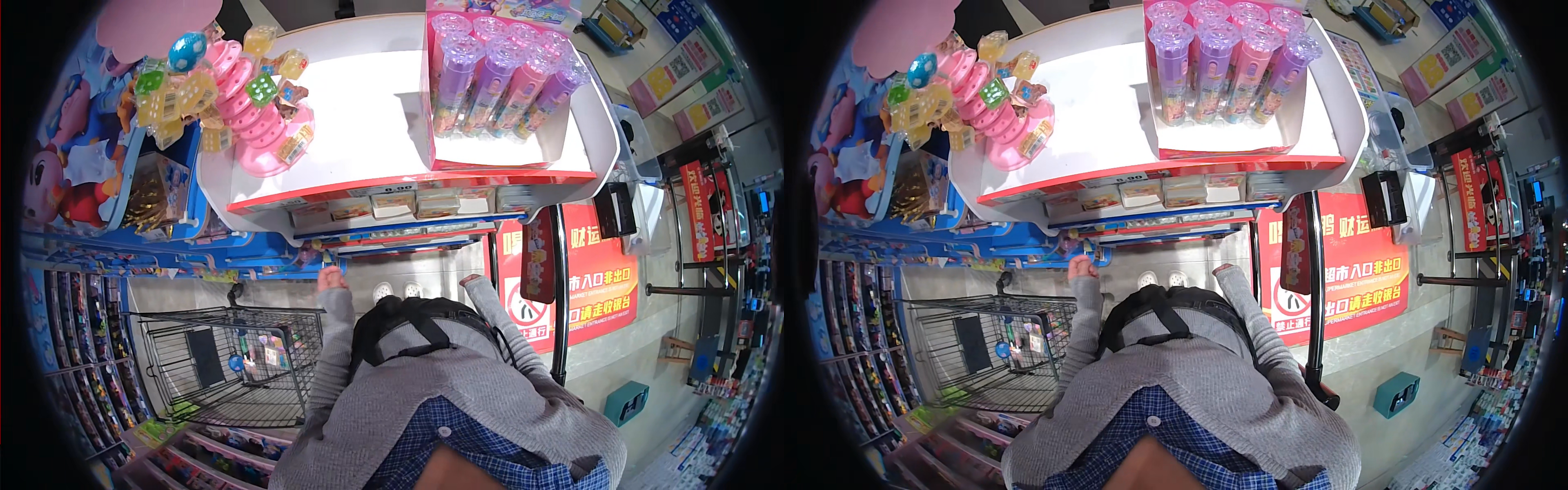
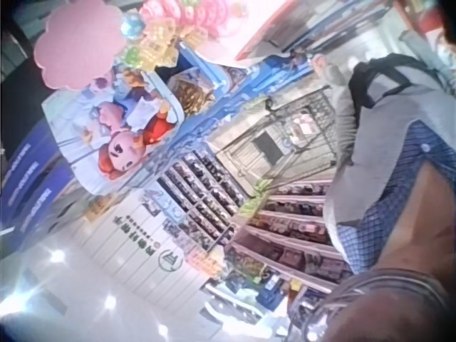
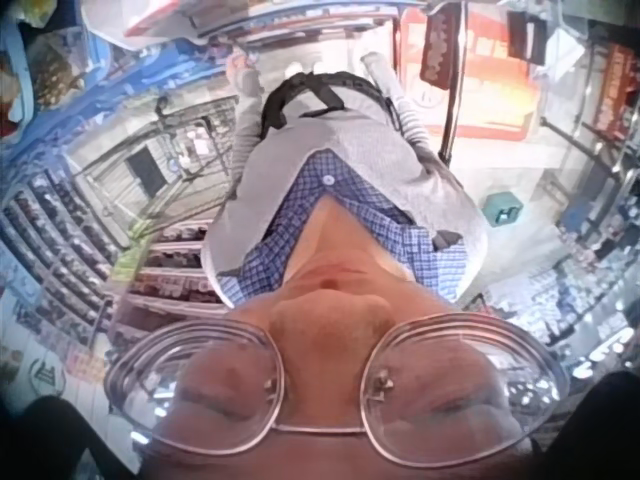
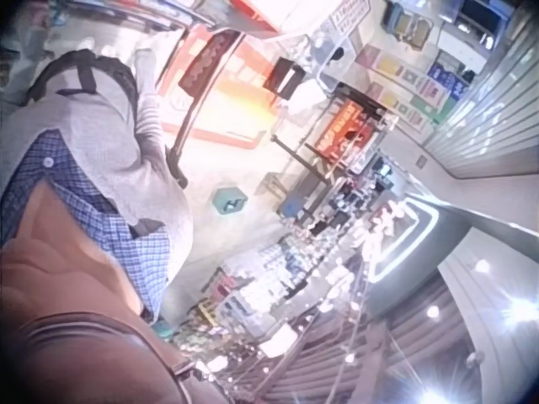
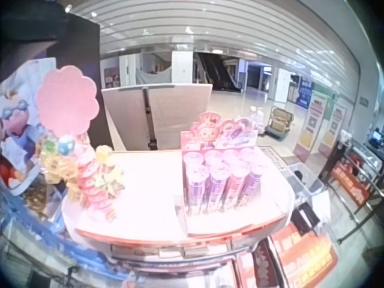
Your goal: Selecting and organizing various toy products on shelves in a supermarket aisle.
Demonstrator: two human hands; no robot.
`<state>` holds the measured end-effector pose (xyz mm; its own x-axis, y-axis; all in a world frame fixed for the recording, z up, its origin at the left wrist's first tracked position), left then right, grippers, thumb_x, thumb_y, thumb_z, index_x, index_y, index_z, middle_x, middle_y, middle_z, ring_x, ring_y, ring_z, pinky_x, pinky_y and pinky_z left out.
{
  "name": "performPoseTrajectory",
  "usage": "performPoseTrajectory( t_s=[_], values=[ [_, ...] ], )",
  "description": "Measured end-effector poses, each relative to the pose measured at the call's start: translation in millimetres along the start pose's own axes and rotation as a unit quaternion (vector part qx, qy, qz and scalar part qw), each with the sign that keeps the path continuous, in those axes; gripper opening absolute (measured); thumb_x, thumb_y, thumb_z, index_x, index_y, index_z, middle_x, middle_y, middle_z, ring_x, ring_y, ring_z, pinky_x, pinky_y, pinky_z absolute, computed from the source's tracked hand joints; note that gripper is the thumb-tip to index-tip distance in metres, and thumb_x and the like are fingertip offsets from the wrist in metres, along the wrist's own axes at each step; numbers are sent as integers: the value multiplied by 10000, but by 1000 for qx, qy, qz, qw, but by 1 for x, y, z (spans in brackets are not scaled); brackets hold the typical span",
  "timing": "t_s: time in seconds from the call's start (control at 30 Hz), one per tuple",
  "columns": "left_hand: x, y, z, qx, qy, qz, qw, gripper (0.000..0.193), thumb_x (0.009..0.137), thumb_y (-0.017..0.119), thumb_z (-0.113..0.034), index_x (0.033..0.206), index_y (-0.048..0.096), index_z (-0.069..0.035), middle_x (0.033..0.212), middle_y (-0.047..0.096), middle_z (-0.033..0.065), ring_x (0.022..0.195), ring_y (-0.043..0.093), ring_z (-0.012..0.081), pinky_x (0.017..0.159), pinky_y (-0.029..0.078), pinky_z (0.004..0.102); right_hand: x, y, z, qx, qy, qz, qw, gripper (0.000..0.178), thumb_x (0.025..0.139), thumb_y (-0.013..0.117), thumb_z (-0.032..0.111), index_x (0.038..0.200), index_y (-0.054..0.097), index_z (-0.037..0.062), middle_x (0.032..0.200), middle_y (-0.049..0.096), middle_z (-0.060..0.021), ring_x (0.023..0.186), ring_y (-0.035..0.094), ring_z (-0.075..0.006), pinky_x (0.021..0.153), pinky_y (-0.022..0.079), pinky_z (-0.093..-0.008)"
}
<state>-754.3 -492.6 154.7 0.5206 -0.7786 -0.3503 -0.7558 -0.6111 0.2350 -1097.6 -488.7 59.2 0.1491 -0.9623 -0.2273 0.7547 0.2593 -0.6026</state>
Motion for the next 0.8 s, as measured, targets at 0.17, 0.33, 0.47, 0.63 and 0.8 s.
performPoseTrajectory(
  t_s=[0.17, 0.33, 0.47, 0.63, 0.8],
  values=[
    [5, 11, 4, 67, -9, 73, 995, 32, 767, 480, -123, 779, 459, -103, 530, 378, -38, 438, 341, 42, 373, 264, 176, 20, -23, 54, 68, 134, -63, 987, 138, 719, 520, 193, 794, 551, 82, 498, 487, -71, 560, 492, -132, 499, 387, -289],
    [9, 7, -8, 53, -27, 86, 995, 22, 756, 479, -99, 773, 465, -93, 525, 383, -33, 440, 353, 48, 379, 281, 182, 60, -69, 111, -5, -49, -298, 953, 144, 668, 555, 69, 803, 509, 46, 673, 515, -76, 554, 493, -157, 497, 404, -261],
    [7, -6, -21, 36, -50, 60, 996, 31, 755, 465, -85, 786, 466, -80, 535, 391, -27, 449, 368, 51, 392, 289, 177, 68, -120, 161, -122, -73, -349, 926, 297, 619, 523, 20, 913, 486, 45, 891, 459, -146, 734, 470, -277, 638, 410, -346],
    [-1, -20, -35, 14, -15, 71, 997, 40, 755, 451, -81, 790, 461, -63, 553, 401, -15, 465, 376, 51, 416, 296, 171, 78, -149, 118, -295, -63, -366, 881, 452, 536, 586, 71, 973, 465, 68, 1035, 422, -137, 909, 392, -318, 799, 354, -401],
    [8, -43, -25, -44, -19, 44, 998, 49, 752, 458, -88, 794, 466, -64, 539, 412, -5, 445, 378, 59, 404, 301, 177, 84, -159, 105, -358, -6, -310, 881, 388, 531, 619, 89, 906, 527, 136, 996, 450, -77, 899, 405, -309, 760, 384, -387]
  ],
)
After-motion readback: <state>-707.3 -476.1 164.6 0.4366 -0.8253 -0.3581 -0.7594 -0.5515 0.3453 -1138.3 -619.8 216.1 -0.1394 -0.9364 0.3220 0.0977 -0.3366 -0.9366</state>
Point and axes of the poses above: each hand's wrist, its own x-axis towards the middle knuckle, its own y-axis out of the palm, z = x × y, the point moved 3 cm from there along x, towards the middle knuckle
